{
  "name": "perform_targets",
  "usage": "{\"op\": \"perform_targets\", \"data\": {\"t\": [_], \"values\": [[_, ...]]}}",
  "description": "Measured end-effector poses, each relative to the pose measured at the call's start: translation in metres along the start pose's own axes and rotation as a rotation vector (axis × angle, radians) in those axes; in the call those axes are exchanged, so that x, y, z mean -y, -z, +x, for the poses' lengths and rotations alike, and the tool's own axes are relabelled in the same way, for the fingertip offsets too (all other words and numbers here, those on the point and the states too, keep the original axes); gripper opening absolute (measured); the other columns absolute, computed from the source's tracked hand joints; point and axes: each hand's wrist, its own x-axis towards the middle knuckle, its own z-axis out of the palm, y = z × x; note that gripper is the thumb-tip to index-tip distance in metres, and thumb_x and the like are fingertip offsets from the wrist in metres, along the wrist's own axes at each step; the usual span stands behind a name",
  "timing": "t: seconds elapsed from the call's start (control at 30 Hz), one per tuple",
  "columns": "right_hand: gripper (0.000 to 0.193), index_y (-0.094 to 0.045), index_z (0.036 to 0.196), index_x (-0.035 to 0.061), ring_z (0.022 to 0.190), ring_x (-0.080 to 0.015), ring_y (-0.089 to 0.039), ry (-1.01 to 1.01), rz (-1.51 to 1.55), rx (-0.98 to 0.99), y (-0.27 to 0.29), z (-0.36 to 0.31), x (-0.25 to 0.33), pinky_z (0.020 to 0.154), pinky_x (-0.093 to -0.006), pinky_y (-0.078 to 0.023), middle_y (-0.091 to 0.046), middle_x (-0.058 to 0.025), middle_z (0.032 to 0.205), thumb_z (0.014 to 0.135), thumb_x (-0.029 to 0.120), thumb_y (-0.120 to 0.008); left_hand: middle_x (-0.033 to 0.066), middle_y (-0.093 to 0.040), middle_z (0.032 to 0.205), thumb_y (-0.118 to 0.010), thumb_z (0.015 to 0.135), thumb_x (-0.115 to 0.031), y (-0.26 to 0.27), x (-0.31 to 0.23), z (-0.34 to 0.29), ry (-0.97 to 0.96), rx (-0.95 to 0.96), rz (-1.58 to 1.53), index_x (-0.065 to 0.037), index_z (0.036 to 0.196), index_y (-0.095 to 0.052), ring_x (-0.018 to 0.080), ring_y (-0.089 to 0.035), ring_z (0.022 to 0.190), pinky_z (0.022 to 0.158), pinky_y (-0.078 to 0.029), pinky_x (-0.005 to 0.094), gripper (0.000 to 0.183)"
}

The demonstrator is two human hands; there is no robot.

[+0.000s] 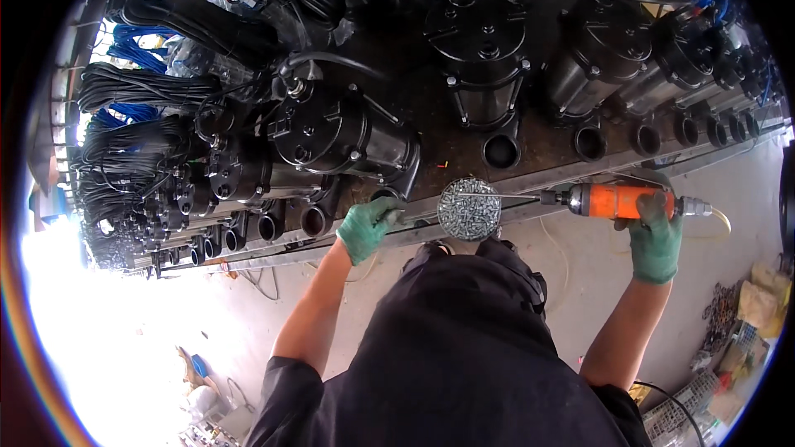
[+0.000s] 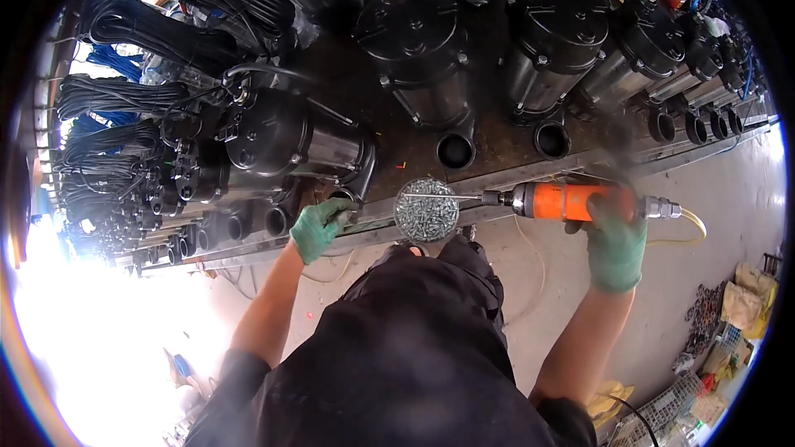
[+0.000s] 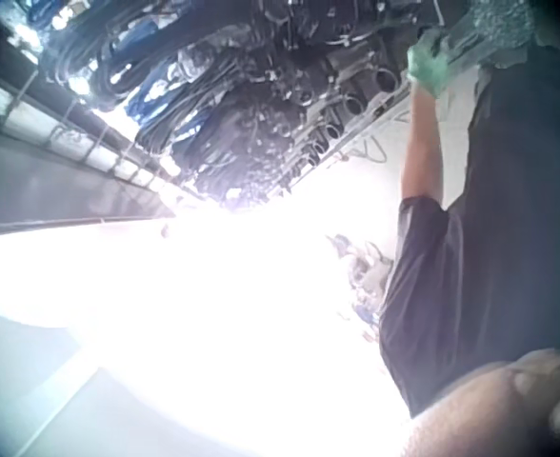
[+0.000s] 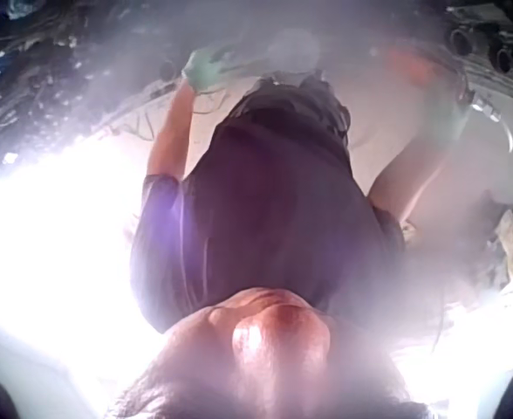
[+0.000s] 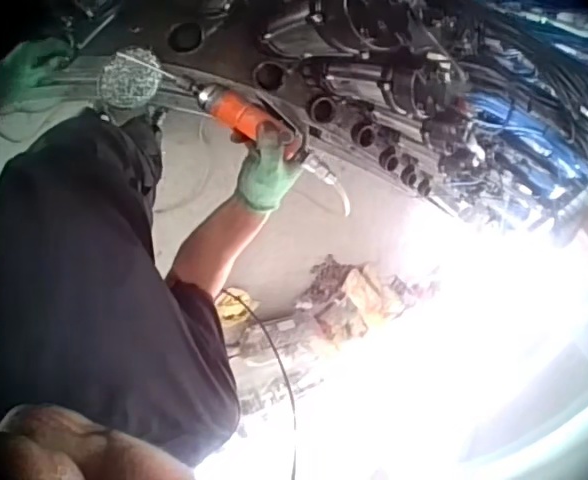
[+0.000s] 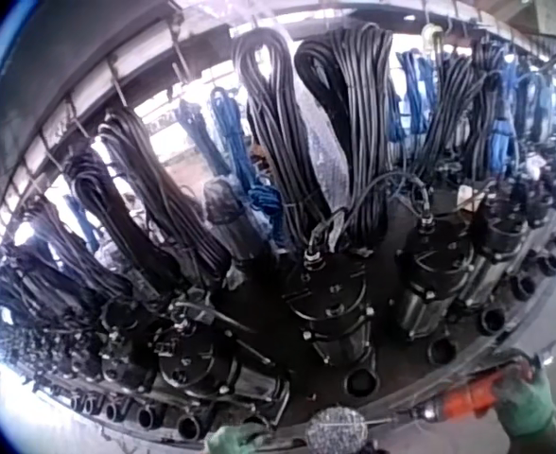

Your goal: The person assembles pumps by picking screws from a container and driving them into pump housings using a pneumatic screwdriver.

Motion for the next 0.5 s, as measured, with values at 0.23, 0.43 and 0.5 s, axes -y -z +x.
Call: {"op": "perform_targets", "data": {"t": [0.23, 0.43, 0.5], "values": [[0.034, -0.058, 0.115, -0.0077, 0.07, -0.0281, -0.067, -0.1, 0.262, -0.008, -0.011, 0.007, -0.001, 0.057, -0.0361, -0.055, -0.065, -0.0188, 0.1, 0.086, 0.008, -0.062, 0.0035, -0.072, 0.098, -0.063, 0.096, 0.0, -0.028, 0.001, 0.0, 0.04, -0.165, -0.117, -0.002, 0.116, -0.07, 0.0106, -0.064, 0.089, 0.083, -0.052, 0.0257, 0.021], [0.042, -0.057, 0.117, -0.0063, 0.065, -0.0269, -0.065, -0.147, 0.252, 0.049, -0.024, 0.015, 0.005, 0.056, -0.0359, -0.052, -0.066, -0.0173, 0.088, 0.082, 0.017, -0.064, -0.001, -0.064, 0.093, -0.065, 0.095, -0.001, -0.031, -0.017, -0.006, -0.03, -0.26, -0.427, -0.002, 0.116, -0.068, 0.007, -0.057, 0.081, 0.075, -0.049, 0.0222, 0.021], [0.043, -0.057, 0.117, -0.0059, 0.064, -0.0265, -0.064, -0.152, 0.256, 0.042, -0.031, 0.016, 0.009, 0.056, -0.0355, -0.052, -0.066, -0.017, 0.086, 0.082, 0.018, -0.065, 0.0002, -0.064, 0.091, -0.063, 0.097, -0.006, -0.035, -0.02, -0.006, 0.034, -0.255, -0.56, 0.001, 0.116, -0.065, 0.0073, -0.058, 0.08, 0.074, -0.05, 0.024, 0.02]]}}
